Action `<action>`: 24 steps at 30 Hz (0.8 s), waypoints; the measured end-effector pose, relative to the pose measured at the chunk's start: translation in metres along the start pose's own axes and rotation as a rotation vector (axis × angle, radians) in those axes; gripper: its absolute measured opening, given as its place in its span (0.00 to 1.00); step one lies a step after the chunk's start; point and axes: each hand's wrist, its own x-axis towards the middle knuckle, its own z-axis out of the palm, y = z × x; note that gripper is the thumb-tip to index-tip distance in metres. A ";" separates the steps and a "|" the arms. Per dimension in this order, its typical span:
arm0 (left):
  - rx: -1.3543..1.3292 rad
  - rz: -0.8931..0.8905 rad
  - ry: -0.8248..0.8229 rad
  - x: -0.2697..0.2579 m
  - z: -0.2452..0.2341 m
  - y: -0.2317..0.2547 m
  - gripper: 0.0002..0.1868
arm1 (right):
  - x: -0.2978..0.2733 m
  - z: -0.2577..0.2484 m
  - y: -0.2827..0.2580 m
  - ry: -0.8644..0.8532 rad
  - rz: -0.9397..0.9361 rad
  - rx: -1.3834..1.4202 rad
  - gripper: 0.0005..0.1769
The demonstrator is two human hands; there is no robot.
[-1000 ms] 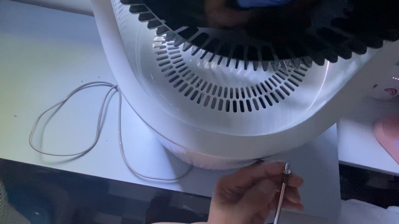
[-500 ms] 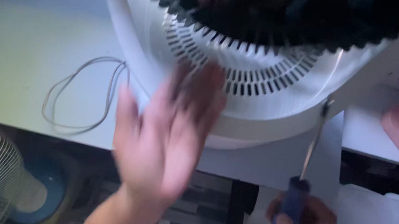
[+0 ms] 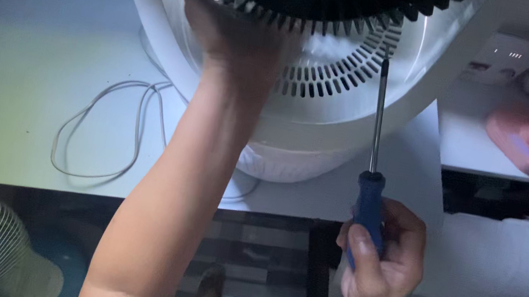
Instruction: The person uses a screwdriver to remove screws from the base of a white tower fan, then lifts the fan and places it on the floor. They then pick up a blue table fan, remove the front grill, and unscrew the central nut to detach the fan blades.
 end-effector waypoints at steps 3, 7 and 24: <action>0.022 -0.097 0.206 -0.006 0.007 0.006 0.36 | -0.001 0.002 -0.010 0.029 0.000 -0.057 0.23; 0.164 -0.216 0.608 -0.019 0.035 0.018 0.56 | -0.007 -0.004 -0.019 0.089 -0.002 -0.049 0.25; 0.236 -0.262 0.655 -0.021 0.037 0.025 0.59 | 0.007 -0.005 0.006 0.047 0.042 -0.035 0.25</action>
